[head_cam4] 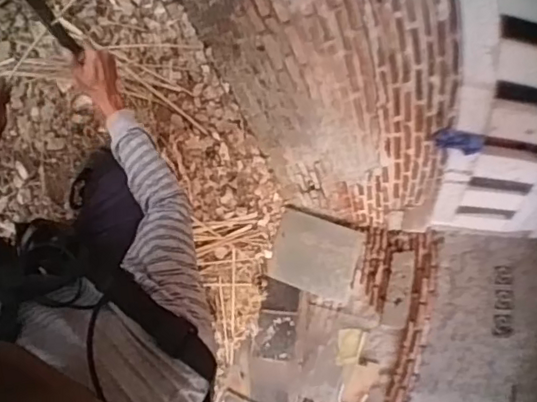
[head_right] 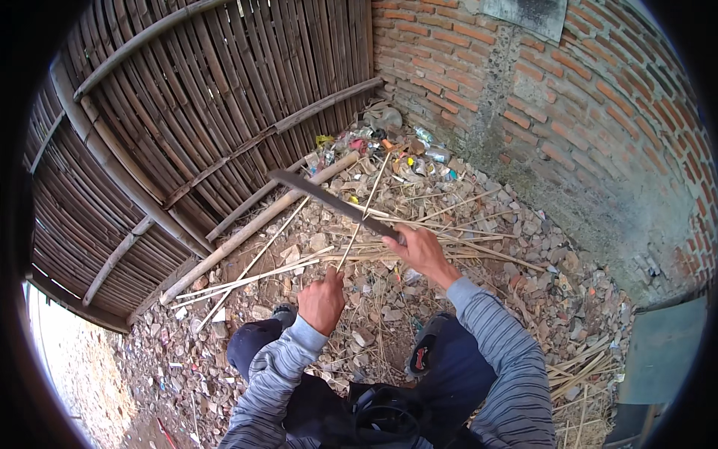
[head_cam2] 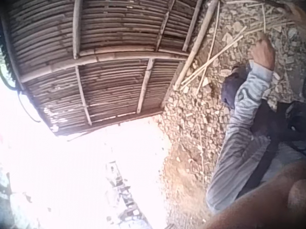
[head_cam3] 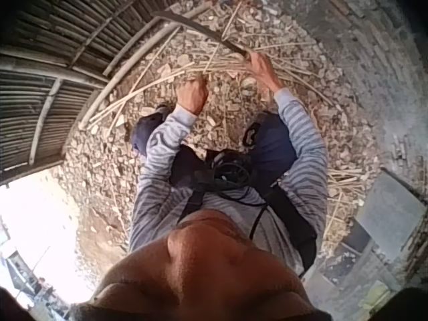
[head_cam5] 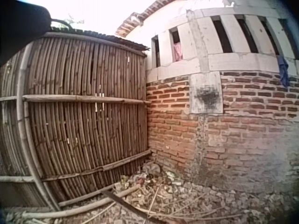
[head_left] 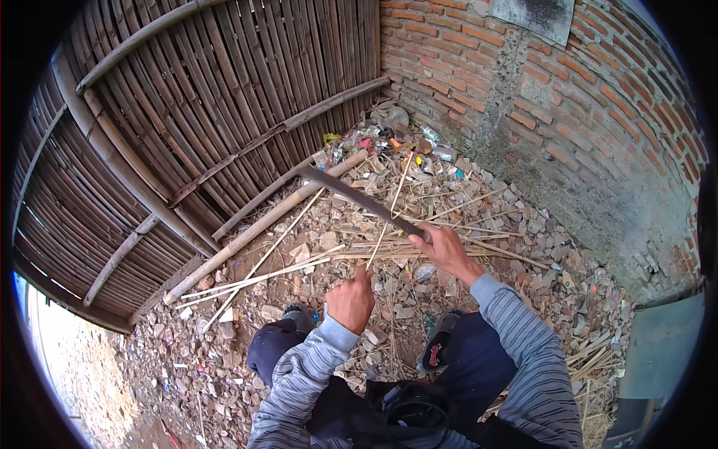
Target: The person whittles bamboo sticks using a large knife, shaving off thin strips from the surface of multiple sticks while sitting outside.
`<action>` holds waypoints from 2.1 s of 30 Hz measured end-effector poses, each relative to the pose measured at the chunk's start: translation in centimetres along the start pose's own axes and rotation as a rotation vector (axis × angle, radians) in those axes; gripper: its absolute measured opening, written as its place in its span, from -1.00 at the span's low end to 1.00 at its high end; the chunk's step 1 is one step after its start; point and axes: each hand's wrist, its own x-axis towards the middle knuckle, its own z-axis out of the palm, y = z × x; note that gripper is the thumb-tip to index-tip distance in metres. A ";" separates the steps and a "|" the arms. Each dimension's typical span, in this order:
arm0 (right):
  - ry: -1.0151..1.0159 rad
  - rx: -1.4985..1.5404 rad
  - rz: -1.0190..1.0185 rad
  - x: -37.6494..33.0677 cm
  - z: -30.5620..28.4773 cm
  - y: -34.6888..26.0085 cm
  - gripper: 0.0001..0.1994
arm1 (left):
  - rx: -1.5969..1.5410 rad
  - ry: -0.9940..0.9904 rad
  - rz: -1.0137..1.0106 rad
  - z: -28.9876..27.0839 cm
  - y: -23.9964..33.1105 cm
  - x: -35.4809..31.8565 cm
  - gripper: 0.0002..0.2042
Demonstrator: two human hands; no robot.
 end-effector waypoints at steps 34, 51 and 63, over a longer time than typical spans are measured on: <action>0.353 0.035 0.282 1.2 -6.7 11.3 -0.44 | -0.030 -0.110 0.044 -4.6 0.1 -6.9 -0.78; 0.194 1.209 0.493 -2.4 -9.4 -2.6 -0.53 | -0.152 -0.038 0.081 -8.3 2.3 1.0 -0.79; 0.393 1.302 0.441 -2.2 -10.1 -7.0 -0.74 | -0.259 0.062 0.198 -11.6 3.6 0.3 -0.81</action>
